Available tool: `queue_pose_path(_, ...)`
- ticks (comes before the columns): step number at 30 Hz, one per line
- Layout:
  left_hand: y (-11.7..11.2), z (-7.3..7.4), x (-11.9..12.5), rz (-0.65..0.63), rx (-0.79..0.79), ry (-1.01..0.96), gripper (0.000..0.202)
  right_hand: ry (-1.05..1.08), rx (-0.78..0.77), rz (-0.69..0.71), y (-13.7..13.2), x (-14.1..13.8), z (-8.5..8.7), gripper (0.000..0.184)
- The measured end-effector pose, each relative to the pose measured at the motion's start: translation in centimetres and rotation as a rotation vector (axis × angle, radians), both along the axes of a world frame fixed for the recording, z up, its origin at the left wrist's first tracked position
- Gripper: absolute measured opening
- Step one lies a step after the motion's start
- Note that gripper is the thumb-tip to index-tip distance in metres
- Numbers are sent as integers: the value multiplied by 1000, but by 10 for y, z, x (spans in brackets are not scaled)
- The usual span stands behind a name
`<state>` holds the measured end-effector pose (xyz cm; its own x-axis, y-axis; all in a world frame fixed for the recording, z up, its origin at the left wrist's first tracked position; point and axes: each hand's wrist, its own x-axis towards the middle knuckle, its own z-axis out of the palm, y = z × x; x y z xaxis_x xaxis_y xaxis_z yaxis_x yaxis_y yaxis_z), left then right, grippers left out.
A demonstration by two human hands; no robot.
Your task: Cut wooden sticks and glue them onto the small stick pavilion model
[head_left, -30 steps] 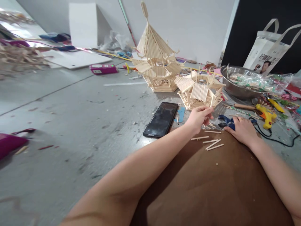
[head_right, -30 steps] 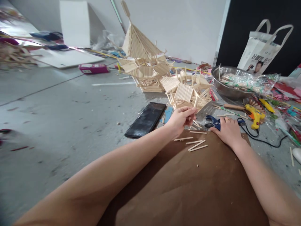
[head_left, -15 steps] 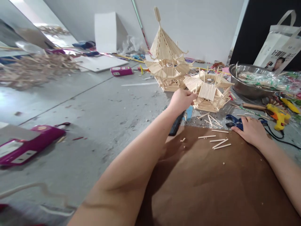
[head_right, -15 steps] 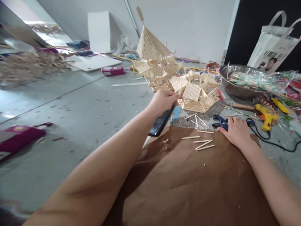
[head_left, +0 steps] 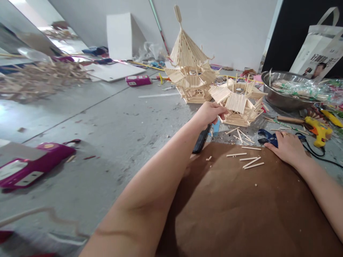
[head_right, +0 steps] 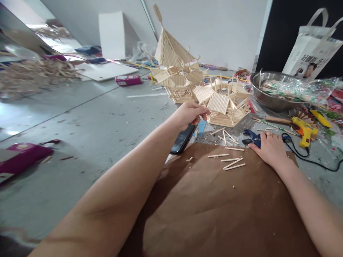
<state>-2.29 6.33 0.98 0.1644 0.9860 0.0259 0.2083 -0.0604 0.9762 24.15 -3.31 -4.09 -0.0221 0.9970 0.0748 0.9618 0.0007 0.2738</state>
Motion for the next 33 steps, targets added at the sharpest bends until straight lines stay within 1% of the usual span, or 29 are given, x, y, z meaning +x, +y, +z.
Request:
queue_pose_path(4,4,-5,0,-14,-24,-41,17,3,-10,-3,1,0,0,65)
queue_pose_path(7,5,-2,-4,-36,-28,-1,19,8,-13,4,1,2,-1,66)
queue_pose_path(9,3,6,-9,-69,-40,46,17,18,-14,1,2,4,-1,67)
queue_pose_path(11,-1,18,-16,-114,-46,91,16,40,-17,-10,2,7,-1,69)
queue_pose_path(13,-9,31,-20,-128,-49,117,16,81,0,-17,3,10,1,70)
queue_pose_path(15,-18,40,-18,-130,-41,92,14,158,58,-12,3,12,4,67)
queue_pose_path(17,-26,42,-8,-93,-26,27,12,266,135,-2,1,11,9,59)
queue_pose_path(19,-32,35,7,-150,26,15,10,381,196,22,-1,8,16,51)
queue_pose_path(22,-34,16,29,-344,223,80,7,527,258,94,-7,0,26,42)
queue_pose_path(23,-35,10,35,-387,295,106,6,590,273,121,-9,-3,28,41)
queue_pose_path(25,-36,0,43,-447,367,148,7,756,297,160,-12,-8,30,36)
queue_pose_path(27,-39,-8,49,-506,373,192,9,938,310,181,-16,-13,32,30)
queue_pose_path(29,-43,-12,52,-556,360,233,10,1057,305,204,-19,-18,33,25)
queue_pose_path(31,-47,-15,55,-590,357,265,9,1082,285,248,-22,-22,35,22)
queue_pose_path(33,-50,-17,56,-613,368,295,9,1046,270,269,-25,-26,37,19)
